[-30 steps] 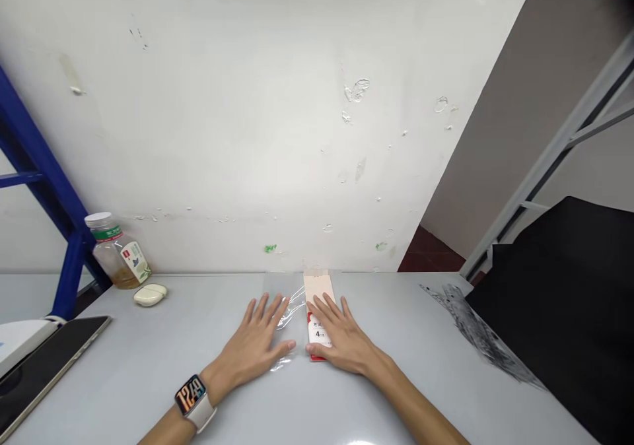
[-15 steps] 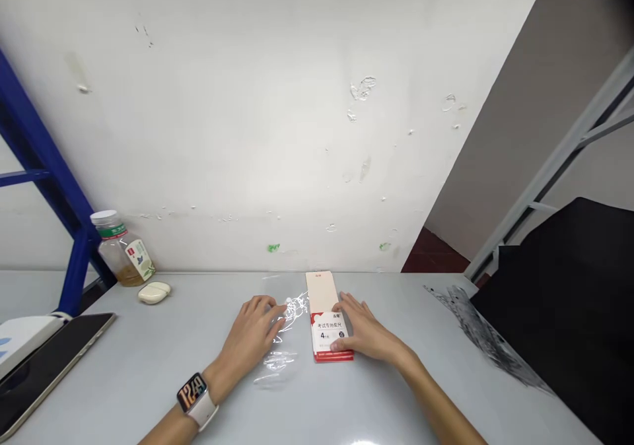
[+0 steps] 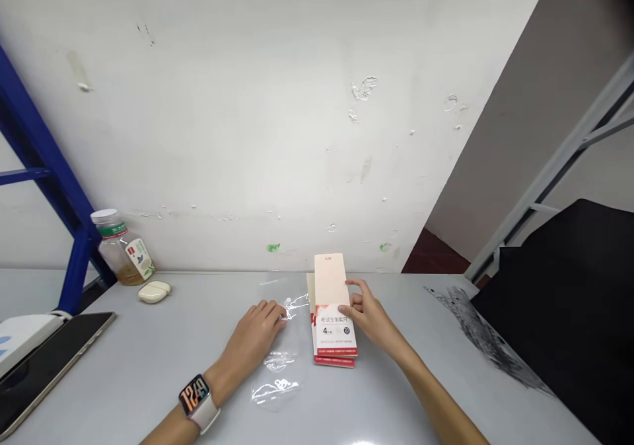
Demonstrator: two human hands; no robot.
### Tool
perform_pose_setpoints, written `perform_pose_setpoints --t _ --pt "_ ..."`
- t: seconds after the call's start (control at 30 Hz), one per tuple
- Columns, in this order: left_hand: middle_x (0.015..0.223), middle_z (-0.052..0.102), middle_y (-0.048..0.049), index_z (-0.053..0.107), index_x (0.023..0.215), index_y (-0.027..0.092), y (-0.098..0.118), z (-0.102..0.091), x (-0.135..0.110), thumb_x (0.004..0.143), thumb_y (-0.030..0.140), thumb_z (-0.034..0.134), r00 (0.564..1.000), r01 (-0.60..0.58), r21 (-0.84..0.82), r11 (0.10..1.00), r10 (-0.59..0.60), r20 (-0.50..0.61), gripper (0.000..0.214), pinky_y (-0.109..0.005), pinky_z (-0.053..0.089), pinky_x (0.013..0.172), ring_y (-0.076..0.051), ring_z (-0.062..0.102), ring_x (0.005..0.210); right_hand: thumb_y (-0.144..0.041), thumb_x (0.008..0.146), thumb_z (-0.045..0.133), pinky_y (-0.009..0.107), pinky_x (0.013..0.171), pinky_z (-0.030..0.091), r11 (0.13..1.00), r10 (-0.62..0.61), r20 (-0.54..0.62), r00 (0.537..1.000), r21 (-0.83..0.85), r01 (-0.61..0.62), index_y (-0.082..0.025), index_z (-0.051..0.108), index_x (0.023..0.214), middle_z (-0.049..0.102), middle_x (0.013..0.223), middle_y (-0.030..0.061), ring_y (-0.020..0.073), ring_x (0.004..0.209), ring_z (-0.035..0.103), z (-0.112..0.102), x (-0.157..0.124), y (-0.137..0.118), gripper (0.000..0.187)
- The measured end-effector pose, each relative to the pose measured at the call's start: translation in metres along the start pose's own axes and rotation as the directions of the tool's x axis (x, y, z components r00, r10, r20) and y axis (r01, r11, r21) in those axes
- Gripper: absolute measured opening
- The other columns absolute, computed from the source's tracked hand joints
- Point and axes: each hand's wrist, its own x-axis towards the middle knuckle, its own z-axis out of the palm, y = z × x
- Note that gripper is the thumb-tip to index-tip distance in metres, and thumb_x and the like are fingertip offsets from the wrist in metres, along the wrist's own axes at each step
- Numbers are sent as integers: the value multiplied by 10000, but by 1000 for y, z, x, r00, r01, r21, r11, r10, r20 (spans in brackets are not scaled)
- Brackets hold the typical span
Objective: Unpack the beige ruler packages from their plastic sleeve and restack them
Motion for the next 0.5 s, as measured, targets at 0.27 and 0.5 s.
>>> perform_pose_setpoints --t 0.27,0.5 --pt "932 646 -26 555 947 228 5 1 -1 1015 324 320 1000 3 -52 999 -2 4 263 -353 460 730 -208 596 846 -378 784 672 233 481 323 975 82 208 975 185 -121 -263 362 1379 393 635 -104 94 504 404 15 -7 -1 681" --pt "924 634 -22 541 939 226 7 0 0 1028 342 296 998 -19 -64 998 22 54 285 -349 460 715 -207 586 836 -345 790 673 236 489 331 987 125 284 951 63 -149 -266 326 1476 405 660 -87 90 518 402 15 -10 2 773"
